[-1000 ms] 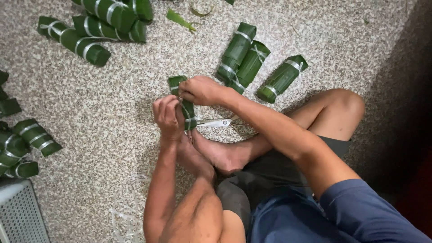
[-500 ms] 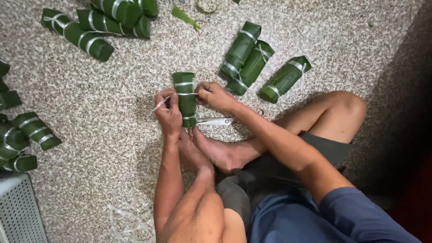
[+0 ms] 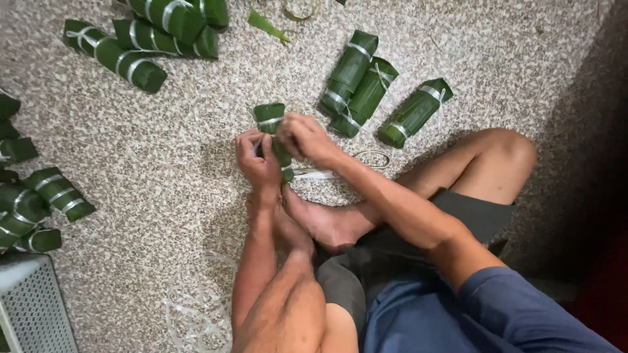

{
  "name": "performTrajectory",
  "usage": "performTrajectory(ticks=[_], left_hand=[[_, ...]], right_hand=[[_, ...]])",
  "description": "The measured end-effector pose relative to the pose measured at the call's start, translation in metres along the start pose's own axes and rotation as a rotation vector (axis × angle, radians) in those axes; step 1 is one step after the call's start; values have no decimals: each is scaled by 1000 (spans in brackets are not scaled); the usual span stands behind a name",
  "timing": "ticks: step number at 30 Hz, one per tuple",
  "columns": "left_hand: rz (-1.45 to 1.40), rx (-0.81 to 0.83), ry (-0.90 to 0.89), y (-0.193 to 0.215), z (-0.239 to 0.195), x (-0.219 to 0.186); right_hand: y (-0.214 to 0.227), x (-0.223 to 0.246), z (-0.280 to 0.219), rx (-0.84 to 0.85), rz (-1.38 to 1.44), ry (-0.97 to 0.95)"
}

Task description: Wrapping cylindrical food items in green leaves and securing them with white string.

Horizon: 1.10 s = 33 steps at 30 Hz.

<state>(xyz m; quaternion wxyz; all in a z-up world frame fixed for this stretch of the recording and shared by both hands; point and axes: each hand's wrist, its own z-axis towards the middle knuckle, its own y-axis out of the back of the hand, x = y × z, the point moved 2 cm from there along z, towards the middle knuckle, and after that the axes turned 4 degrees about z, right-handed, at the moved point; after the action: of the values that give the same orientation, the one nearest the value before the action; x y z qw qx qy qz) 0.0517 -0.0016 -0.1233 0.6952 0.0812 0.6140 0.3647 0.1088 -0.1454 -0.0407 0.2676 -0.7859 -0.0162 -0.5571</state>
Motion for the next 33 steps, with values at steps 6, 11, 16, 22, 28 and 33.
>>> performTrajectory(ticks=[6, 11, 16, 22, 28, 33], left_hand=[[-97, -13, -56, 11, 5, 0], [-133, 46, 13, 11, 5, -6], [-193, 132, -40, 26, 22, -38], [-170, 271, -79, 20, 24, -25], [-210, 343, 54, 27, 38, -37], [-187, 367, 57, 27, 35, -11]], right_hand=[[31, -27, 0, 25, -222, 79], [38, -32, 4, 120, -410, 119], [30, -27, 8, 150, -375, 117], [34, -37, 16, 167, -333, 60], [34, -37, 9, 64, -269, -43], [14, 0, -12, -237, 148, -104]])
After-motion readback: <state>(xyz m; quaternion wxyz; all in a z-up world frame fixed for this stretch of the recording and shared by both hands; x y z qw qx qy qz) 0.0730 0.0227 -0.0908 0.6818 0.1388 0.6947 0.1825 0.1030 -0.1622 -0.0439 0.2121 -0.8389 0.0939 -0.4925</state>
